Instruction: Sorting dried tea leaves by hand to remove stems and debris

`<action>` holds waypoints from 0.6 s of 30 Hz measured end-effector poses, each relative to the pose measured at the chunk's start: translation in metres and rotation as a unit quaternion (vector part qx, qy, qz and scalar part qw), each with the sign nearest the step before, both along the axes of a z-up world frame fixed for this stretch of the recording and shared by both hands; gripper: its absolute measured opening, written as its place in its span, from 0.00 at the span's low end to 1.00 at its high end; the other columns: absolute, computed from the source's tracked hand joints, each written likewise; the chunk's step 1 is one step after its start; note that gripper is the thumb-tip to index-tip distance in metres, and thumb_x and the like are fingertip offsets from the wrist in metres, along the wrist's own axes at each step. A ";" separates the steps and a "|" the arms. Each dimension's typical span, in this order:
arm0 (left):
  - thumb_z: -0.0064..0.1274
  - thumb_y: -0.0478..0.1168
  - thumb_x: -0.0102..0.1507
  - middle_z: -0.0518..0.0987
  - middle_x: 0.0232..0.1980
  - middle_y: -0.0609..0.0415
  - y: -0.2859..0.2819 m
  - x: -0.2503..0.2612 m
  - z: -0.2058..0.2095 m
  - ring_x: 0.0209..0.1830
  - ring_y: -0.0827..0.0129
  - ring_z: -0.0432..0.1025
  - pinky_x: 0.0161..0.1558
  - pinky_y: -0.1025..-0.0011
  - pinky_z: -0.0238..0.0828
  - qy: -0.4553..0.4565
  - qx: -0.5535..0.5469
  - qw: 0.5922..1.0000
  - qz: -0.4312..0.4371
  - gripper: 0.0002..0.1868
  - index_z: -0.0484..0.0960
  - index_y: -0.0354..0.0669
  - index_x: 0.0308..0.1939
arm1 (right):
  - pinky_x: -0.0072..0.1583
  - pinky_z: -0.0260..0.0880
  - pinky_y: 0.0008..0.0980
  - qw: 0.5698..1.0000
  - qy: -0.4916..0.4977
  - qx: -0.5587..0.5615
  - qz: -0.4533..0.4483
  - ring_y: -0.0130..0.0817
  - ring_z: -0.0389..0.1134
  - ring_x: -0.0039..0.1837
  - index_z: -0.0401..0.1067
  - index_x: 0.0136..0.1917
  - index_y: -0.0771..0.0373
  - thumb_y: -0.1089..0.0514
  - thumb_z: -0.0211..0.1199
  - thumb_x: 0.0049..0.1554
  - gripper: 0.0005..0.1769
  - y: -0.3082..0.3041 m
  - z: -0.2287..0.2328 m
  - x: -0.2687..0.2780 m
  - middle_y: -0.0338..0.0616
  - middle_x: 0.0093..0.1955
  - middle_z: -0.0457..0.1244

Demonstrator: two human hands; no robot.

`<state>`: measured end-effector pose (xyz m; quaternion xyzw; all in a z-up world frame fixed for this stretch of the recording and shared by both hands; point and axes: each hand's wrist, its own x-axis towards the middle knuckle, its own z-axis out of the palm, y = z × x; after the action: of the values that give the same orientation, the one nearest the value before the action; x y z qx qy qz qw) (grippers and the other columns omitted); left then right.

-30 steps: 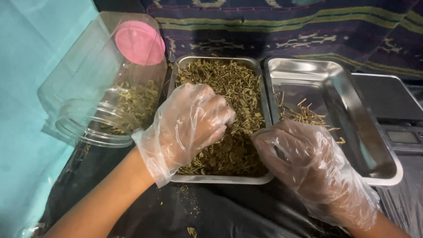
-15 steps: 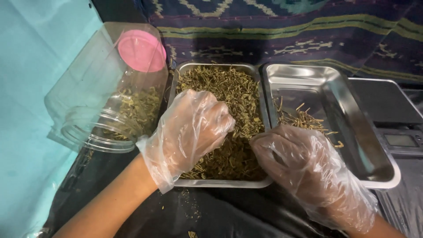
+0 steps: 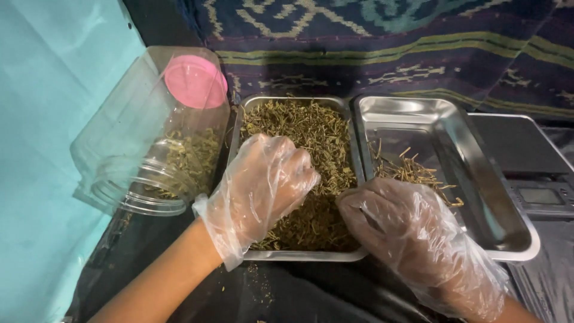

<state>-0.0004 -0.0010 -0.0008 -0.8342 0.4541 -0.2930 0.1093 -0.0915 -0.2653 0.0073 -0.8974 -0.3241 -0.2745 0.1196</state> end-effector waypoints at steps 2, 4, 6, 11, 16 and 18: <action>0.63 0.37 0.65 0.74 0.42 0.63 -0.001 -0.002 -0.001 0.47 0.60 0.69 0.46 0.56 0.67 -0.019 -0.008 1.000 -0.005 0.08 0.83 0.61 0.41 | 0.40 0.78 0.40 1.000 0.019 0.007 -0.012 0.38 0.76 0.42 0.79 0.59 0.52 0.56 0.74 0.65 0.10 0.000 -0.002 0.000 0.37 0.49 0.72; 0.66 0.35 0.62 0.74 0.41 0.63 0.000 0.001 -0.003 0.45 0.61 0.70 0.46 0.57 0.68 -0.038 -0.040 0.998 -0.026 0.11 0.83 0.61 0.39 | 0.40 0.75 0.42 1.000 0.006 0.008 -0.004 0.40 0.74 0.41 0.79 0.59 0.53 0.58 0.75 0.65 0.10 -0.001 -0.002 -0.001 0.39 0.48 0.71; 0.69 0.33 0.59 0.74 0.40 0.64 0.001 0.002 -0.005 0.43 0.62 0.70 0.46 0.58 0.69 -0.056 -0.074 0.995 -0.043 0.14 0.83 0.61 0.38 | 0.40 0.73 0.44 1.000 -0.008 0.006 0.008 0.42 0.72 0.41 0.78 0.59 0.54 0.59 0.75 0.65 0.10 -0.002 -0.005 -0.001 0.40 0.47 0.70; 0.81 0.32 0.54 0.81 0.39 0.66 0.008 0.009 0.007 0.38 0.69 0.74 0.39 0.63 0.78 -0.137 -0.144 0.980 -0.026 0.23 0.88 0.63 0.45 | 0.39 0.73 0.45 1.000 -0.019 0.005 0.004 0.43 0.72 0.39 0.77 0.59 0.55 0.59 0.75 0.65 0.10 -0.001 0.000 -0.001 0.40 0.46 0.70; 0.77 0.35 0.60 0.85 0.39 0.67 0.002 0.008 0.012 0.36 0.66 0.77 0.37 0.60 0.76 -0.057 -0.092 0.994 0.003 0.19 0.89 0.64 0.49 | 0.36 0.74 0.23 0.993 0.067 0.085 0.041 0.28 0.77 0.52 0.76 0.56 0.54 0.55 0.68 0.66 0.06 -0.003 -0.013 0.001 0.33 0.51 0.72; 0.78 0.42 0.61 0.88 0.45 0.66 0.002 0.005 0.012 0.42 0.65 0.82 0.44 0.58 0.84 -0.002 -0.008 0.999 0.031 0.16 0.91 0.65 0.50 | 0.33 0.72 0.05 0.968 0.171 0.167 0.074 0.16 0.81 0.64 0.76 0.52 0.56 0.51 0.59 0.68 0.09 -0.003 -0.013 0.001 0.27 0.53 0.73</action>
<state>0.0043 0.0007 0.0112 -0.8483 0.4251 -0.2950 0.1125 -0.0902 -0.2683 -0.0056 -0.8718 -0.3141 -0.1580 0.3411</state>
